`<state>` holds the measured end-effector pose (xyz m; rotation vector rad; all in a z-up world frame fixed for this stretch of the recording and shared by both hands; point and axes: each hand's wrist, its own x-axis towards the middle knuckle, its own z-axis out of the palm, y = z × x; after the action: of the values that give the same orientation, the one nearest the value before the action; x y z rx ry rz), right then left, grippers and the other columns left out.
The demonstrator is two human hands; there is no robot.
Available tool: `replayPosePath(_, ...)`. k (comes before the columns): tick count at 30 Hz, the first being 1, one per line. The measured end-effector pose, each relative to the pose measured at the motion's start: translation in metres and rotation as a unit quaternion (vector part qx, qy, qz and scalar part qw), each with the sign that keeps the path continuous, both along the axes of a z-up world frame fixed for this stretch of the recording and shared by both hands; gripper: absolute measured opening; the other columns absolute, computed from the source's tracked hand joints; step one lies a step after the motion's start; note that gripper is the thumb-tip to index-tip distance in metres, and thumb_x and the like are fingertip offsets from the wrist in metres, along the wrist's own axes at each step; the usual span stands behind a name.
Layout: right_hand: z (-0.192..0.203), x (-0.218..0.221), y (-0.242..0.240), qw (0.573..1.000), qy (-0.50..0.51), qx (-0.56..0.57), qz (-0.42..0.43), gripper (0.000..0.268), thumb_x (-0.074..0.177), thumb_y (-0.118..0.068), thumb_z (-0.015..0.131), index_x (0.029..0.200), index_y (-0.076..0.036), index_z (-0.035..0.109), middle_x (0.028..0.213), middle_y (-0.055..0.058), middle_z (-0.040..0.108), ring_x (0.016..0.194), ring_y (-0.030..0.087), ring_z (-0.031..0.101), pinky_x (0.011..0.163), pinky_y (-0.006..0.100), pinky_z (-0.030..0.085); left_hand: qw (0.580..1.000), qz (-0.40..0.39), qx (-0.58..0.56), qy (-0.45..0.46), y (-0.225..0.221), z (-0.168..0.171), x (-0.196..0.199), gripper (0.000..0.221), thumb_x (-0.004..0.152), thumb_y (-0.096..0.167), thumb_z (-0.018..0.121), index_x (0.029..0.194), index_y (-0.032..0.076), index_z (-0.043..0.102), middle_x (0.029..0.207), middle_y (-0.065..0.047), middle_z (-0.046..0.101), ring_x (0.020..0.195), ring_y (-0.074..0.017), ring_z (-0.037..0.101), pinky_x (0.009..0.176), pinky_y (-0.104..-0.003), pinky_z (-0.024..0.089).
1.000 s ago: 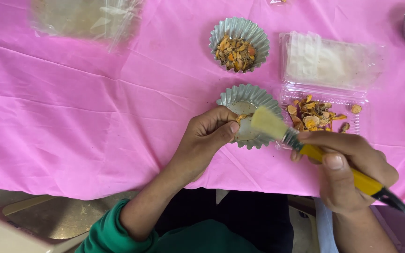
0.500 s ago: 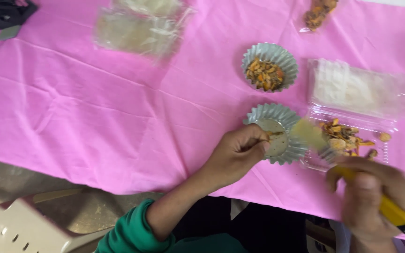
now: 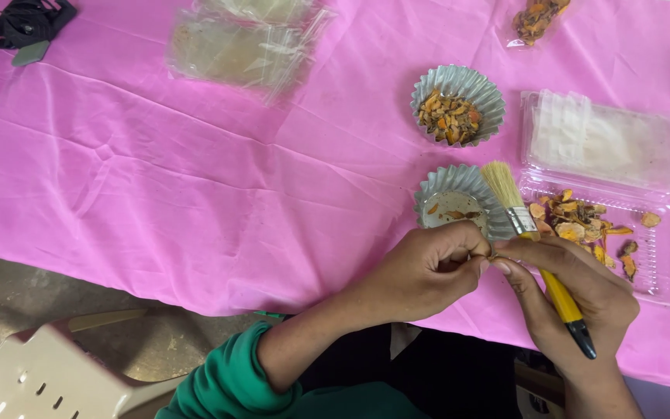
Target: Sorting and cleaning dried leaves or flower petals using a brush and hands, then transferring them to containers.
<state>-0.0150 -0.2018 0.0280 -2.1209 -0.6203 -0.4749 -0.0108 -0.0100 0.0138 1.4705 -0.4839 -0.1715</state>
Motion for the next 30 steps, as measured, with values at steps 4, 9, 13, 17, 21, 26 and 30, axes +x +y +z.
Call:
replayPosePath(4, 0.005, -0.004, -0.015, 0.999, -0.002, 0.037, -0.025, 0.007, 0.094, 0.003, 0.076, 0.100, 0.005, 0.071, 0.100, 0.017, 0.072, 0.091, 0.022, 0.070, 0.093, 0.031, 0.056, 0.997, -0.012, 0.067, -0.039, 0.010, 0.002, 0.004, 0.006, 0.105, 0.010, 0.052, 0.100, 0.013, 0.052, 0.083, 0.001, 0.051, 0.071, -0.0099, 0.046, 0.063, -0.027, 0.039)
replayPosePath(9, -0.029, 0.012, -0.103, 0.984, 0.008, -0.003, -0.176, 0.009, 0.121, -0.008, 0.074, 0.125, -0.002, 0.068, 0.104, 0.007, 0.056, 0.062, 0.009, 0.026, 0.062, 0.026, 0.019, 0.971, 0.101, 0.210, -0.056, 0.027, 0.005, 0.014, 0.016, 0.104, 0.017, 0.050, 0.117, 0.008, 0.051, 0.102, -0.008, 0.063, 0.071, -0.0210, 0.055, 0.071, -0.037, 0.046)
replayPosePath(13, -0.043, 0.027, -0.115, 0.987, -0.011, -0.024, -0.156, 0.010, 0.125, 0.002, 0.070, 0.128, 0.007, 0.063, 0.124, 0.019, 0.064, 0.120, 0.029, 0.062, 0.108, 0.043, 0.039, 0.963, 0.140, 0.220, -0.062, 0.024, -0.009, 0.012, 0.014, 0.101, 0.011, 0.048, 0.113, 0.005, 0.053, 0.104, -0.011, 0.059, 0.086, -0.0212, 0.054, 0.082, -0.036, 0.045)
replayPosePath(17, -0.038, 0.026, -0.099, 0.980, 0.058, 0.018, -0.190, 0.013, 0.114, 0.002, 0.074, 0.125, 0.003, 0.068, 0.122, 0.016, 0.068, 0.115, 0.023, 0.064, 0.104, 0.031, 0.049, 0.964, 0.159, 0.214, -0.019, 0.016, -0.018, 0.011, 0.030, 0.102, 0.019, 0.046, 0.124, 0.001, 0.053, 0.120, -0.014, 0.058, 0.110, -0.0226, 0.055, 0.096, -0.035, 0.047)
replayPosePath(21, -0.034, 0.027, -0.091, 0.984, 0.018, -0.008, -0.177, 0.007, 0.118, 0.002, 0.072, 0.123, 0.006, 0.070, 0.121, 0.019, 0.069, 0.116, 0.027, 0.065, 0.103, 0.036, 0.049, 0.965, 0.169, 0.200, -0.002, 0.016, -0.017, 0.014, 0.013, 0.101, 0.016, 0.047, 0.107, 0.007, 0.054, 0.103, -0.007, 0.060, 0.089, -0.0196, 0.056, 0.081, -0.035, 0.048)
replayPosePath(26, 0.008, 0.027, -0.041, 0.992, -0.028, -0.119, -0.039, 0.027, 0.106, 0.004, 0.053, 0.124, -0.002, 0.073, 0.106, 0.014, 0.064, 0.098, 0.028, 0.060, 0.091, 0.037, 0.047, 0.969, 0.170, 0.176, 0.034, 0.013, -0.018, 0.017, 0.006, 0.093, 0.005, 0.049, 0.094, 0.011, 0.046, 0.084, 0.000, 0.049, 0.073, -0.0136, 0.043, 0.064, -0.033, 0.039)
replayPosePath(30, 0.002, 0.044, -0.027, 0.990, -0.046, -0.109, 0.077, 0.044, 0.093, 0.018, 0.051, 0.129, -0.003, 0.067, 0.117, 0.017, 0.046, 0.136, 0.039, 0.061, 0.114, 0.041, 0.052, 0.969, 0.169, 0.178, 0.023, 0.016, -0.022, 0.014, 0.008, 0.093, 0.006, 0.051, 0.100, 0.010, 0.051, 0.080, 0.000, 0.052, 0.070, -0.0130, 0.046, 0.063, -0.032, 0.041)
